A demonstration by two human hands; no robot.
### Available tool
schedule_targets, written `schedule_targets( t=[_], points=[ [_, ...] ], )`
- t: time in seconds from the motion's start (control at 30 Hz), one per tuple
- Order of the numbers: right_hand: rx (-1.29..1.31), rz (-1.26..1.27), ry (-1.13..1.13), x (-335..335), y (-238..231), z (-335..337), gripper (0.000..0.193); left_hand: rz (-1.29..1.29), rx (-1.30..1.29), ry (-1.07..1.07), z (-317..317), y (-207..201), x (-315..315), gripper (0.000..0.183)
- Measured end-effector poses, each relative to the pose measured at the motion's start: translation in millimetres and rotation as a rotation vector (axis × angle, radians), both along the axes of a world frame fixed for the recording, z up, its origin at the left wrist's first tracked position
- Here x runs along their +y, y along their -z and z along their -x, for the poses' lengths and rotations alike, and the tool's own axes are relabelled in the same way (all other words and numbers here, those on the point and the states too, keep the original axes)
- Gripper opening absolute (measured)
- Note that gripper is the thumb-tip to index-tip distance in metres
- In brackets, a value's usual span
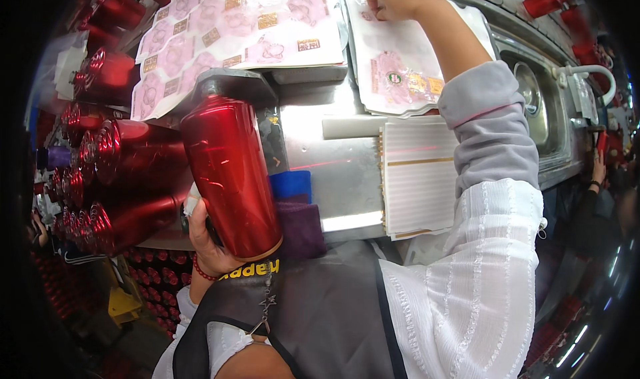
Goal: The person applies a sticker label to a red cylindrical bottle, smooths it with a green card, and uses a wooden stick to press the edges. The person repeats this process on multiple bottles, handling them one at a time.
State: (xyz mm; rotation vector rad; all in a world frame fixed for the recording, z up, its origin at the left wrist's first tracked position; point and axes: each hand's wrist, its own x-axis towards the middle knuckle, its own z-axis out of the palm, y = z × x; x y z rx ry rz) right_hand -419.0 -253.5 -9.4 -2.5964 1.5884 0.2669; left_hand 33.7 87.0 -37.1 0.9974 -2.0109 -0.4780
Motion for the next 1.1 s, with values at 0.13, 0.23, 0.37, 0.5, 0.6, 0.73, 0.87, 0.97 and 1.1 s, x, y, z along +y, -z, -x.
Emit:
schedule_targets(
  t=[0.13,0.23,0.37,0.5,0.6,0.73,0.87,0.97,1.1],
  points=[
    [0.127,-0.053,0.015,-10,-3,-6,0.026,-0.014,0.000,-0.006,-1,3,2,0.113],
    [0.163,-0.087,0.022,-8,-12,-14,0.027,-0.012,-0.001,-0.017,0,1,2,0.112],
    [0.086,-0.062,0.010,4,-17,-19,0.024,-0.009,0.008,-0.023,0,2,1,0.110],
    [0.043,-0.021,-0.051,8,-12,0,0.021,-0.008,0.008,-0.007,3,-3,-3,0.107],
    [-0.110,0.062,-0.106,18,-26,10,0.020,-0.031,0.003,-0.004,2,-8,-3,0.106],
    [-0.379,0.190,-0.134,44,-64,26,0.019,-0.054,-0.068,0.006,0,-18,-1,0.108],
    [-0.764,0.222,-0.004,80,-102,19,0.019,-0.081,0.147,0.077,4,-50,-8,0.104],
    [-0.820,0.321,-0.091,115,-123,0,0.018,0.078,-0.120,0.062,20,-108,-35,0.075],
    [-0.875,0.337,-0.253,150,-154,-17,0.017,0.006,0.080,0.122,102,-155,-89,0.049]
  ],
)
